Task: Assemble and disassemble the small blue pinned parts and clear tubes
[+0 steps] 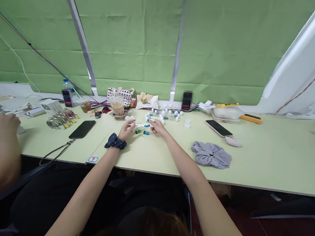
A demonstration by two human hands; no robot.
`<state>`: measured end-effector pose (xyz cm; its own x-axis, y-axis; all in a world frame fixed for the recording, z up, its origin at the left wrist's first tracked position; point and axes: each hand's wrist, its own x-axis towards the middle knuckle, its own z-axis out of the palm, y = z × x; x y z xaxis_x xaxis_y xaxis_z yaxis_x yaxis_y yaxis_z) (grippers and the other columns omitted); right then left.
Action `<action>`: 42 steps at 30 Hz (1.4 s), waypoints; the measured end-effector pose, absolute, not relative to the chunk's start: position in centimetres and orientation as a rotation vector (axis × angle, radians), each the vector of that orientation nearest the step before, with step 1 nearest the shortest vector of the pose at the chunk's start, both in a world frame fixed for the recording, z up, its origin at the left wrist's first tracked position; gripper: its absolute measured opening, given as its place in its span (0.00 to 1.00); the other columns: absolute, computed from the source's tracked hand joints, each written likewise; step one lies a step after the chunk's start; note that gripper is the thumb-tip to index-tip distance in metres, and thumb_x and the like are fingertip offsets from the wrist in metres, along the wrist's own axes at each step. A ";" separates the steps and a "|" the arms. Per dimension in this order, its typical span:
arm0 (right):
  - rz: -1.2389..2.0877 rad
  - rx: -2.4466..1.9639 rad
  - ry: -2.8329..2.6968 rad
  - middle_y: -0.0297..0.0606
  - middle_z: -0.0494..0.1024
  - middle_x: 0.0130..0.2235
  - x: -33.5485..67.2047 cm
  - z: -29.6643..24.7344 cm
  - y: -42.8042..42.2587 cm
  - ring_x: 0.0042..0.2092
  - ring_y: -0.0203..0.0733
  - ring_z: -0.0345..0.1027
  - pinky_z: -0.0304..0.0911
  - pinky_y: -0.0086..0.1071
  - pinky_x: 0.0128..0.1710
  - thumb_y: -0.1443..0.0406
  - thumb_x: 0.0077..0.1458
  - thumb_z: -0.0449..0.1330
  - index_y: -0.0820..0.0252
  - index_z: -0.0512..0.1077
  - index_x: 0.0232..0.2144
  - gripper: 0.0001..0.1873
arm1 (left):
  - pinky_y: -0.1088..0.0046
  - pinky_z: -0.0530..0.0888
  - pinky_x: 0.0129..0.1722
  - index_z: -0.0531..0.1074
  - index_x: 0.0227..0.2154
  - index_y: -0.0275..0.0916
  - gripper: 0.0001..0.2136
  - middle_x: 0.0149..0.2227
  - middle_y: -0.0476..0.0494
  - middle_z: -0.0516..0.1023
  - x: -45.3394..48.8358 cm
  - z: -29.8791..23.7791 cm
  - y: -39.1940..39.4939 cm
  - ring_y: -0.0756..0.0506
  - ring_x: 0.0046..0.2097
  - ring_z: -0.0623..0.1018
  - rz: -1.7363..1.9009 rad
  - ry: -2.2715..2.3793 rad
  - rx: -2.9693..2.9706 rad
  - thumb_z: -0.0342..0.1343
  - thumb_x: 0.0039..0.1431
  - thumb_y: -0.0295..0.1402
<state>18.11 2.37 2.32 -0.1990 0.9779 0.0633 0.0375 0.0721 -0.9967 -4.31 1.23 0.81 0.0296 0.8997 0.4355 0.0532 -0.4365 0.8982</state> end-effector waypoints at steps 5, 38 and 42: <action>1.474 -0.993 -1.286 0.27 0.64 0.18 17.2 3.0 1.3 0.15 0.25 0.45 0.38 0.21 0.15 0.49 0.52 0.60 0.57 0.56 0.27 0.21 | 0.77 0.67 0.28 0.75 0.38 0.39 0.15 0.37 0.42 0.75 -4.5 0.2 1.9 0.45 0.41 0.72 1.466 0.994 1.557 0.61 0.50 0.42; 1.277 -0.967 -1.603 0.25 0.62 0.20 16.9 1.9 1.5 0.17 0.27 0.45 0.41 0.22 0.17 0.46 0.52 0.57 0.55 0.57 0.31 0.21 | 0.77 0.55 0.17 0.68 0.27 0.37 0.11 0.16 0.53 0.58 -4.2 -0.6 2.4 0.53 0.17 0.59 1.400 1.136 1.285 0.51 0.56 0.40; 1.088 -0.912 -1.776 0.25 0.62 0.22 17.0 2.1 1.2 0.21 0.30 0.53 0.49 0.23 0.21 0.51 0.53 0.58 0.55 0.58 0.33 0.17 | 0.76 0.55 0.16 0.69 0.27 0.36 0.10 0.14 0.52 0.58 -4.5 -0.6 2.5 0.51 0.16 0.60 1.382 1.183 1.226 0.48 0.55 0.37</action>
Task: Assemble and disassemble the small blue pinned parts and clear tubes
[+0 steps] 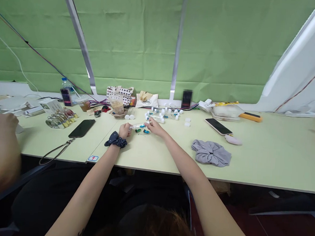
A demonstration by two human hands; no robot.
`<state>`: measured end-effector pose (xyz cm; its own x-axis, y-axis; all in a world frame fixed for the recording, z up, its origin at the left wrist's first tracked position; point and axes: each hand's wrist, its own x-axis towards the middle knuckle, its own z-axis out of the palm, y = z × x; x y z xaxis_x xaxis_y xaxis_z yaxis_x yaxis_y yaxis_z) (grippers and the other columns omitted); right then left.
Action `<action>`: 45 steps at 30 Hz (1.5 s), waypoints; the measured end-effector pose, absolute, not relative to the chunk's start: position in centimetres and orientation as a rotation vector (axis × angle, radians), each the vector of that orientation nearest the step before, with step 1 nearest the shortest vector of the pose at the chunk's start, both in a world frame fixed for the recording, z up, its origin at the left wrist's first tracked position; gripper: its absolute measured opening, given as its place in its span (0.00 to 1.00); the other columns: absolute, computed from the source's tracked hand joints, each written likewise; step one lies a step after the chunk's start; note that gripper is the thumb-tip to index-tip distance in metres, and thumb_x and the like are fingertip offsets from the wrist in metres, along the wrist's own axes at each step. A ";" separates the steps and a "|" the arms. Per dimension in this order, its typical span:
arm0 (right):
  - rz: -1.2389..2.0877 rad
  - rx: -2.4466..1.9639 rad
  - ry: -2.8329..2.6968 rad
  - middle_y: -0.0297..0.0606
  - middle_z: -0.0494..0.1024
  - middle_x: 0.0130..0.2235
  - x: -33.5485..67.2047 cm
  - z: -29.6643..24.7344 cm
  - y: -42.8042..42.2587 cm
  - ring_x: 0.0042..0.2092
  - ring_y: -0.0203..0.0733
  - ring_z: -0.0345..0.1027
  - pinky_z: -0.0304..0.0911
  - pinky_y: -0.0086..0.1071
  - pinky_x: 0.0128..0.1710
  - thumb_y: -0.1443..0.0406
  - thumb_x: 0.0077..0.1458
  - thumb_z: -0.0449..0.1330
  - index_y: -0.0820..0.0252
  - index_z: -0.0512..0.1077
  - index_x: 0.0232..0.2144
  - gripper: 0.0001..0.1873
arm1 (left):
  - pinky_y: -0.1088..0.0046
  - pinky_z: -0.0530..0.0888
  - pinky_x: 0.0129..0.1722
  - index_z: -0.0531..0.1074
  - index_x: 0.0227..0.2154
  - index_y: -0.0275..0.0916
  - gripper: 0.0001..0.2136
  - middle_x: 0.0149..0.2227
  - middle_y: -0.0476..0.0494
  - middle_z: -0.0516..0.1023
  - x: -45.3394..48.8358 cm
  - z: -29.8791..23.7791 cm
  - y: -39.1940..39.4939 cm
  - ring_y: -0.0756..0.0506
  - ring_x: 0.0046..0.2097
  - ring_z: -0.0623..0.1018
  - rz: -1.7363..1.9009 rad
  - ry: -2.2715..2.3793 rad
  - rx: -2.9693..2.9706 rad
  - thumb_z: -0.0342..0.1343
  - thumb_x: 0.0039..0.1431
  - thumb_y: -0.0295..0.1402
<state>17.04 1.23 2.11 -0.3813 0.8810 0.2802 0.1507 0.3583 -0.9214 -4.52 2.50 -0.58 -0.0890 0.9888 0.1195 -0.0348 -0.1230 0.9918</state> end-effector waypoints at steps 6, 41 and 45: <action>0.972 -0.847 -1.828 0.33 0.69 0.36 17.4 1.9 1.5 0.32 0.35 0.66 0.63 0.29 0.30 0.61 0.48 0.62 0.56 0.61 0.41 0.19 | 0.74 0.58 0.17 0.70 0.28 0.36 0.11 0.16 0.48 0.64 -4.8 -0.4 2.6 0.48 0.18 0.65 1.416 1.325 1.093 0.48 0.54 0.38; 1.416 -0.956 -1.493 0.41 0.79 0.29 18.1 1.8 1.7 0.15 0.24 0.51 0.41 0.22 0.12 0.58 0.43 0.69 0.66 0.74 0.42 0.24 | 0.74 0.73 0.22 0.74 0.27 0.30 0.21 0.23 0.47 0.72 -4.5 -0.1 2.6 0.57 0.18 0.66 1.603 0.949 1.038 0.64 0.43 0.48; 1.419 -0.993 -1.411 0.44 0.80 0.30 18.5 1.9 1.9 0.15 0.24 0.53 0.42 0.21 0.12 0.60 0.43 0.70 0.66 0.74 0.35 0.18 | 0.74 0.72 0.22 0.73 0.27 0.30 0.22 0.23 0.47 0.71 -4.7 -0.2 2.9 0.57 0.17 0.65 1.657 0.978 1.015 0.64 0.42 0.49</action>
<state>18.47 1.91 1.86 -0.2965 0.9541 0.0416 -0.0472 0.0288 -0.9985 -4.67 2.94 -0.21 -0.2274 0.9556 0.1875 -0.2976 -0.2515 0.9210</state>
